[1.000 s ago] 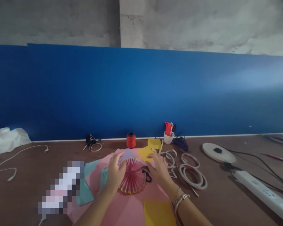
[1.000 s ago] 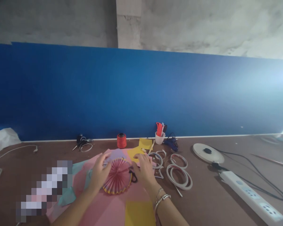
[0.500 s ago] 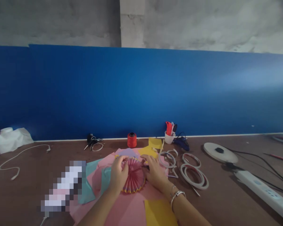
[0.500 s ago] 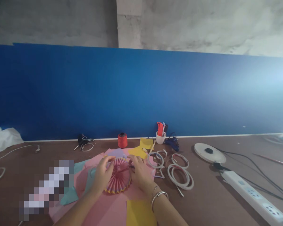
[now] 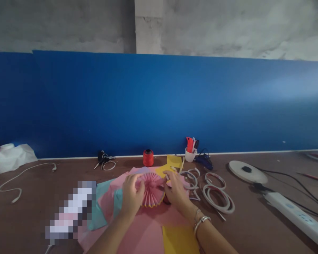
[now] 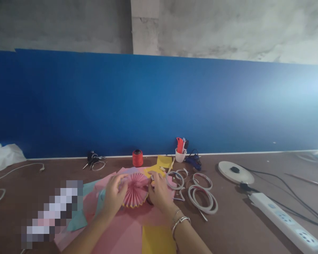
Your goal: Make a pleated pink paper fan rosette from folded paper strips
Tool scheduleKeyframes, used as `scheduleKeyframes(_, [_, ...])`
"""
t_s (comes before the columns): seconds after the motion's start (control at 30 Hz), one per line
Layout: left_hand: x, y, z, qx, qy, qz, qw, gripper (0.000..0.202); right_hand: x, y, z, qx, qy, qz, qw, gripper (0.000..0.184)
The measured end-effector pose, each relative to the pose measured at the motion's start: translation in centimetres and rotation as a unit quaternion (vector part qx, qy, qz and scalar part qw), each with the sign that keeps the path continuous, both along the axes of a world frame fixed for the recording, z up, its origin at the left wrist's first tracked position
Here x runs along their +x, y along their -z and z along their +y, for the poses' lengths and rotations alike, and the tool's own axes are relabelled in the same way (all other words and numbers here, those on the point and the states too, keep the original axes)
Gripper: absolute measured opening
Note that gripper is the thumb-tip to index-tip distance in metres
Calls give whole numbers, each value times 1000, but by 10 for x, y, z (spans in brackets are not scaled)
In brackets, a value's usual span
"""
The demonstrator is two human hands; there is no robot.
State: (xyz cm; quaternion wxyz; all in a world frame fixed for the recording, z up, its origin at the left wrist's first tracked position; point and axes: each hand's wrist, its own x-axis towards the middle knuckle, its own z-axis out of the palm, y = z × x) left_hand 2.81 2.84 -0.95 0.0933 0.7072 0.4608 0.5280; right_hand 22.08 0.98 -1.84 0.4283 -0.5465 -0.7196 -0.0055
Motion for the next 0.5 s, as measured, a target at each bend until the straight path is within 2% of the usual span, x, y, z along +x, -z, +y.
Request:
scheduleKeyframes(0.13, [5,-7,-9,-1,26,25,999,16,1,-10,-7,14,-4,32,999,26])
scheduleKeyframes(0.23, [11,-10,-19,25,29,19,999,42,-3,-18,-15,11,12,79,997,28])
scheduleKeyframes(0.33, [15,-8,-25,41,-20,-32,998,69,-7,-23,-18,51,33,123,991,32])
scheduleKeyframes(0.37, [17,-7,-26,35,-44,-60,997,70,-8,-25,-19,65,42,133,988,32])
scheduleKeyframes(0.43, [19,-1,-24,-5,-65,-104,992,57,-9,-26,-20,83,50,145,985,31])
scheduleKeyframes(0.5, [22,5,-20,-81,-41,-120,989,34,-12,-27,-21,93,42,140,985,31])
